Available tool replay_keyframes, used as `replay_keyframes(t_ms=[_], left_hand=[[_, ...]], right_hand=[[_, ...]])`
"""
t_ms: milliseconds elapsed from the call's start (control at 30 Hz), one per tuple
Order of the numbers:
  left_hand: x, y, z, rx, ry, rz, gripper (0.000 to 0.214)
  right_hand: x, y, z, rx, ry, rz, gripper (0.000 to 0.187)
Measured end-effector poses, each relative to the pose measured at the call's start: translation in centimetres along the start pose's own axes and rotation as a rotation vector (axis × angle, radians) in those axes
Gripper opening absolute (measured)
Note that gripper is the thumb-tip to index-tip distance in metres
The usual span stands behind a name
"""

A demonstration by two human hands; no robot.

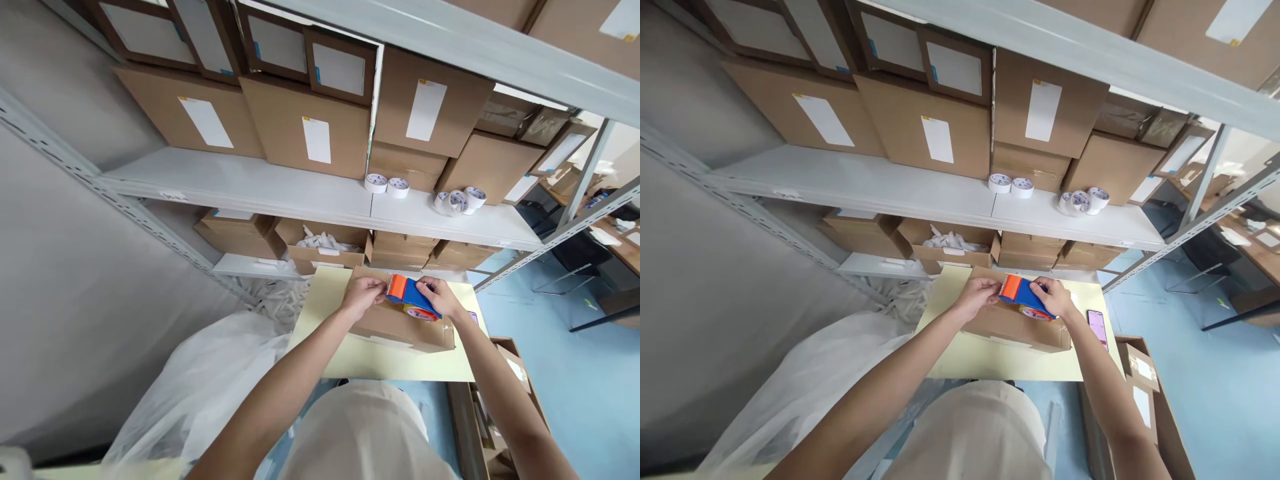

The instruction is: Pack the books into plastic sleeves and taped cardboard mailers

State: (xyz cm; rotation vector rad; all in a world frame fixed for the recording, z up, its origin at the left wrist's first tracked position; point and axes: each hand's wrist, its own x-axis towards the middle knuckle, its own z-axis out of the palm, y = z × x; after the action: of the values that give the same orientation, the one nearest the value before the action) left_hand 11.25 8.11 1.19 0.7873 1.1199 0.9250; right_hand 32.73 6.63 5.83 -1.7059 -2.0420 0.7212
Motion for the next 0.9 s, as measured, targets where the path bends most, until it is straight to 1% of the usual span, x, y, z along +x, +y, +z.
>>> replay_keyframes(t_ms=[67,100,167,267,333,367,433,533,633,700,733,833,867,900], left_hand=[[0.0,0.4,-0.8,0.018,0.031,0.0,0.026],[0.0,0.7,-1.7,0.02,0.05,0.004,0.026],[0.1,1.1,-4.5,0.023,0.117,0.022,0.026],[0.7,1.5,-9.3,0.053,0.254,0.031,0.026],[1.5,1.3,-11.5,0.081,0.291,0.028,0.027],[2.0,1.0,-12.1,0.095,0.301,0.028,0.027],[3.1,0.3,-12.4,0.127,0.306,0.032,0.026],[4.3,-1.1,-11.7,0.201,0.287,0.031,0.021],[4.5,-2.7,-11.1,0.303,0.271,0.059,0.014],[4.2,-3.7,-11.1,0.363,0.287,0.104,0.01],[4.1,-4.2,-11.3,0.392,0.306,0.127,0.014],[3.8,-5.5,-11.6,0.521,0.377,0.193,0.052],[3.8,-6.0,-11.6,0.568,0.377,0.228,0.061],[3.8,-6.4,-11.5,0.613,0.349,0.269,0.065]], right_hand=[[-0.1,-0.7,-0.4,-0.043,-0.012,-0.005,0.045],[-0.2,-0.9,-0.8,-0.068,-0.021,-0.014,0.046],[-0.4,-1.0,-1.7,-0.133,-0.031,-0.03,0.049],[-0.7,-0.3,-2.9,-0.263,-0.025,-0.006,0.05],[-0.7,0.2,-3.1,-0.346,-0.023,0.043,0.048],[-0.6,0.4,-3.0,-0.384,-0.024,0.067,0.048],[-0.3,0.4,-2.6,-0.452,-0.026,0.108,0.047],[0.1,0.1,-2.0,-0.502,-0.035,0.133,0.047],[0.0,-0.2,-1.6,-0.501,-0.048,0.135,0.049],[-0.2,-0.2,-1.4,-0.499,-0.055,0.142,0.051],[-0.3,-0.3,-1.3,-0.497,-0.054,0.15,0.051],[-0.4,-0.4,-1.1,-0.488,-0.044,0.167,0.05],[-0.5,-0.5,-1.1,-0.484,-0.043,0.167,0.049],[-0.5,-0.5,-1.1,-0.481,-0.045,0.164,0.049]])
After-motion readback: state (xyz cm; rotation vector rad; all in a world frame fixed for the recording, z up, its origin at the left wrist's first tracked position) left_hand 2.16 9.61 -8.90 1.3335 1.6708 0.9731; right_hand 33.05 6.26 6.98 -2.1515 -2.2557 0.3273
